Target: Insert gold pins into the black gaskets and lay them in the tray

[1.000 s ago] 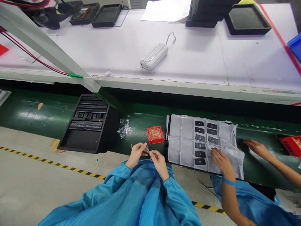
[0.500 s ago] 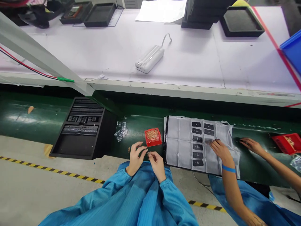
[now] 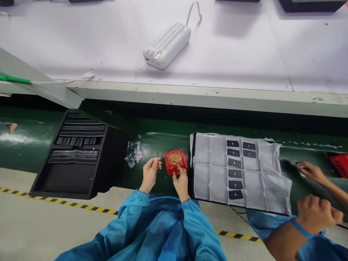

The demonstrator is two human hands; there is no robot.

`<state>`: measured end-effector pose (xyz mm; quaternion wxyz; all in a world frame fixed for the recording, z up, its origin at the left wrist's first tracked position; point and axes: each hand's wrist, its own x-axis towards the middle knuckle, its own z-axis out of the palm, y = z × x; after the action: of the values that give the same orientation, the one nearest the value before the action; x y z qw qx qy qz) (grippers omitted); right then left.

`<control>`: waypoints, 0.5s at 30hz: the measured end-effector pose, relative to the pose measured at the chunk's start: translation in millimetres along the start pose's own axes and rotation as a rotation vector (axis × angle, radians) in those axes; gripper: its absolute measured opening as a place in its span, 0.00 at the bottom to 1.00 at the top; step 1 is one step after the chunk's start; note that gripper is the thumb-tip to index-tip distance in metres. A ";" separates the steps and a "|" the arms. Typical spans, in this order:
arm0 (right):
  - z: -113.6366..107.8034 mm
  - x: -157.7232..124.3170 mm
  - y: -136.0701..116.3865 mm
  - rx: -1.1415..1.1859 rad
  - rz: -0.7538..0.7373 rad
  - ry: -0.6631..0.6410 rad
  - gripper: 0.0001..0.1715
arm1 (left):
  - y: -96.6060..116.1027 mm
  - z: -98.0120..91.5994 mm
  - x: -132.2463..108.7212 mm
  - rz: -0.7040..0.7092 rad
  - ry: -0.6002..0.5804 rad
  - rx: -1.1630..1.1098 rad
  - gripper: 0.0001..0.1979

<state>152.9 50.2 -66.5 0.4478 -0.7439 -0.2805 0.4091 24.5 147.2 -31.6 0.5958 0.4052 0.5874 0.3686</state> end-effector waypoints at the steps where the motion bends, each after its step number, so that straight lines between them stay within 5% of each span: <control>1: 0.6 3.3 3.8 0.010 0.022 -0.002 0.24 | 0.1 -1.1 2.7 0.000 -0.043 0.008 0.26; 8: 4.5 -0.6 1.3 0.151 0.094 -0.058 0.26 | -3.1 3.6 -11.5 0.052 -0.310 0.200 0.13; 13: -10.4 -9.6 1.1 0.208 0.139 0.094 0.28 | -3.5 2.1 -8.2 0.153 -0.388 0.387 0.14; 15: -25.0 -22.4 1.5 0.239 0.161 0.186 0.29 | -3.6 19.2 -5.2 0.238 -0.363 0.472 0.11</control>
<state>163.0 21.1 -53.3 0.5229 -0.7400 -0.1268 0.4037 43.4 140.1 -33.2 0.5333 0.6571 0.4892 0.2107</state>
